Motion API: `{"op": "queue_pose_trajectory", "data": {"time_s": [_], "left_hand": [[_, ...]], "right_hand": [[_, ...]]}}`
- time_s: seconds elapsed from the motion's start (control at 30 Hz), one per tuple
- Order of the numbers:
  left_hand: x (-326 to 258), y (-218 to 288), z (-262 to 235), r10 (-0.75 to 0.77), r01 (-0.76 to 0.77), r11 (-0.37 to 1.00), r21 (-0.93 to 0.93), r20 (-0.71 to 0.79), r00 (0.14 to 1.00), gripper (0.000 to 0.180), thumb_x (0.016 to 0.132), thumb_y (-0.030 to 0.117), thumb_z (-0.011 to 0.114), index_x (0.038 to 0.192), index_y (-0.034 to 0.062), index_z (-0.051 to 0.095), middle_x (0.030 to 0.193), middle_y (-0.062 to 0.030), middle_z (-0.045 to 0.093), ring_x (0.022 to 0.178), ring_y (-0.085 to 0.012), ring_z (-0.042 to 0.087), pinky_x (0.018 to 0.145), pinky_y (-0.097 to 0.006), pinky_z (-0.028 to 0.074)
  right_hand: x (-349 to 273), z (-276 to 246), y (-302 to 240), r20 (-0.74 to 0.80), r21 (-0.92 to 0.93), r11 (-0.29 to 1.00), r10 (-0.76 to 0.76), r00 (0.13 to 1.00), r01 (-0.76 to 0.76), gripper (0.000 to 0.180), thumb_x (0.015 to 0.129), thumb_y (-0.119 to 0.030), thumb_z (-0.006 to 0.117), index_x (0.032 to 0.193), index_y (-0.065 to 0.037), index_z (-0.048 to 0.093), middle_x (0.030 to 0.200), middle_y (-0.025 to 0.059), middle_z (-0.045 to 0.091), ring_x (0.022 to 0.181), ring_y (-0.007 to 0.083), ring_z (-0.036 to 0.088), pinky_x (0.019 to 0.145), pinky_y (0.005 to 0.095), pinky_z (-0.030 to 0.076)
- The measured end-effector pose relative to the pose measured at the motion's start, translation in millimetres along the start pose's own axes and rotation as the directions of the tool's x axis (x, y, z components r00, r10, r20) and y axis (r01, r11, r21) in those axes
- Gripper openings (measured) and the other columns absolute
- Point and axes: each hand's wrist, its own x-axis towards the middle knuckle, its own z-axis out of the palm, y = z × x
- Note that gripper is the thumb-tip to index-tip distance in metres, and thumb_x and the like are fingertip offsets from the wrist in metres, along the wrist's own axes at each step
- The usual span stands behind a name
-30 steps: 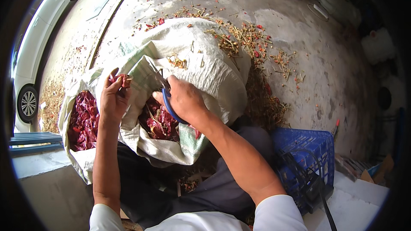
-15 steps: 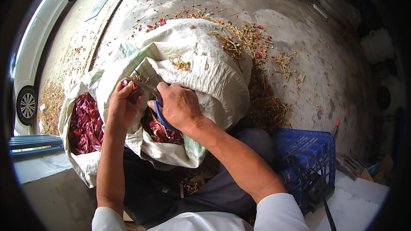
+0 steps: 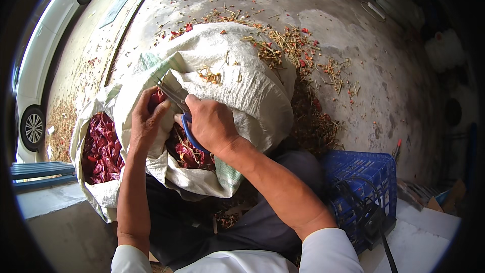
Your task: The person sits on the floor and uses scissors to trim the stems off dried red peppers taken from a large sack. The trimmed peppers are placed into a second sack while the discarded stems fall onto the floor.
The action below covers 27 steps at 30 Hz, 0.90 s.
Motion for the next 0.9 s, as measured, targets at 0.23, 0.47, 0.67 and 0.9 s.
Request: {"op": "queue_pose_trajectory", "data": {"time_s": [0.23, 0.47, 0.67, 0.9], "left_hand": [[0, -1, -4, 0.041, -0.05, 0.958, 0.281, 0.038, 0.998, 0.023, 0.091, 0.004, 0.064, 0.113, -0.0006, 0.061, 0.092, -0.0104, 0.066, 0.083, -0.0151, 0.061, 0.078, -0.03, 0.05], [2, -3, -4, 0.095, -0.105, 0.958, 0.265, 0.05, 0.994, 0.016, 0.095, 0.004, 0.061, 0.11, -0.0005, 0.062, 0.087, -0.0084, 0.065, 0.08, -0.0143, 0.059, 0.076, -0.029, 0.05], [1, -3, -7, -0.015, 0.029, 0.985, -0.172, 0.081, 0.997, 0.011, 0.101, 0.009, 0.056, 0.107, 0.0025, 0.063, 0.083, 0.0023, 0.057, 0.073, -0.006, 0.05, 0.067, -0.022, 0.043], [5, 2, -4, 0.033, -0.014, 0.966, -0.257, 0.07, 0.997, 0.005, 0.1, 0.007, 0.058, 0.098, 0.0024, 0.06, 0.08, 0.0006, 0.058, 0.069, -0.0055, 0.051, 0.062, -0.023, 0.043]], "right_hand": [[-3, -4, 4, 0.007, -0.088, 0.996, -0.028, 1.0, 0.028, 0.038, 0.083, -0.033, 0.078, 0.084, -0.002, 0.056, 0.072, 0.0198, 0.064, 0.069, 0.0407, 0.065, 0.06, 0.046, 0.05], [-5, 0, 6, 0.127, 0.253, 0.965, 0.037, 0.991, -0.069, 0.038, 0.085, -0.036, 0.078, 0.083, -0.002, 0.061, 0.073, 0.0183, 0.065, 0.07, 0.034, 0.066, 0.064, 0.0401, 0.051], [-7, -13, -9, 0.541, 0.714, 0.49, 0.068, 0.838, -0.501, 0.035, 0.098, -0.041, 0.065, 0.088, -0.01, 0.052, 0.061, -0.0056, 0.043, 0.046, 0.0032, 0.038, 0.04, 0.0226, 0.031], [-16, -6, -12, 0.556, 0.829, 0.106, -0.057, 0.829, -0.549, 0.034, 0.099, -0.04, 0.064, 0.088, -0.011, 0.049, 0.06, -0.0054, 0.04, 0.044, 0.0013, 0.036, 0.038, 0.0198, 0.029]]}}
